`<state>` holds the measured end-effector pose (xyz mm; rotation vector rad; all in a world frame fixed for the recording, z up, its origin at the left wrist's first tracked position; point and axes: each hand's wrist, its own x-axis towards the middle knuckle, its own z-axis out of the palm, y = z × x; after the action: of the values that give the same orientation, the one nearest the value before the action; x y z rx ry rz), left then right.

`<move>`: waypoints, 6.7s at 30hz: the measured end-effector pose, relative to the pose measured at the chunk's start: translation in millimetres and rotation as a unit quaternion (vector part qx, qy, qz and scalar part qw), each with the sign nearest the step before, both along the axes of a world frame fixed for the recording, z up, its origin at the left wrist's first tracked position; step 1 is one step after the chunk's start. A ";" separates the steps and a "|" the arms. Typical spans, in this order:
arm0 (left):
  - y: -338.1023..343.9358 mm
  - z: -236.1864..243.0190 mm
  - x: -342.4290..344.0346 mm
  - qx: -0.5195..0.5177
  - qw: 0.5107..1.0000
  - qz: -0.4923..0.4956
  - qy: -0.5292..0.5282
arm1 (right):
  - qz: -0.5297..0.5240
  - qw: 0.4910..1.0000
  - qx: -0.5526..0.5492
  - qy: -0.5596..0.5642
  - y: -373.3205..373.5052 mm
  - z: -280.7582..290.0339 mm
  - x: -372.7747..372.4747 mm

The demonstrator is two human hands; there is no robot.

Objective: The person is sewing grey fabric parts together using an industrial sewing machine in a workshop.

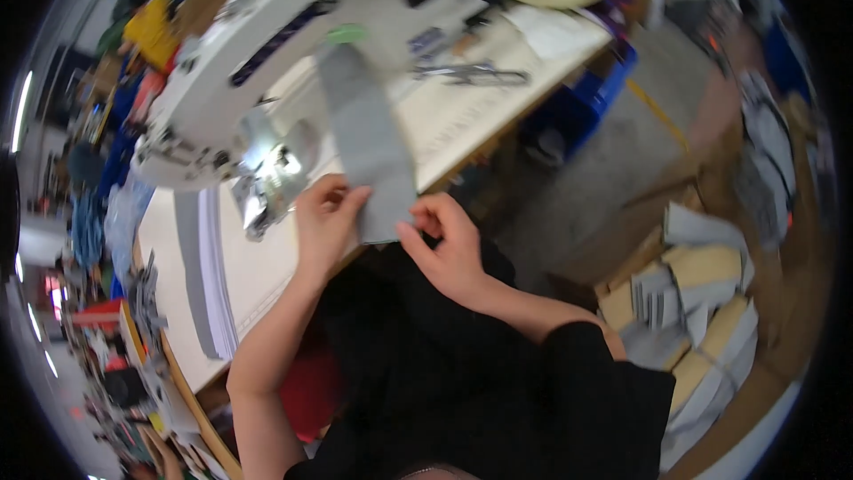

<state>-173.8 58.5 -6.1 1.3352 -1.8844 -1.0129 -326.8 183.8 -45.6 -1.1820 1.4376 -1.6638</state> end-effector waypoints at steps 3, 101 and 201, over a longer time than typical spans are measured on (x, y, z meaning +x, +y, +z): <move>22.5 8.7 11.3 0.050 0.993 0.007 0.111 | 0.026 0.992 0.037 -0.119 -5.1 -14.9 0.7; 38.5 51.6 144.0 0.200 0.884 0.018 0.423 | 0.354 0.925 0.124 -0.060 -76.7 60.5 76.4; 40.5 95.3 336.6 0.103 0.838 0.271 0.463 | 0.483 0.859 0.155 -0.074 -133.1 64.7 78.3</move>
<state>162.8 99.0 89.2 1.0724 -0.6374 -1.2438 -248.5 50.7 19.1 -1.2385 0.7307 -0.7578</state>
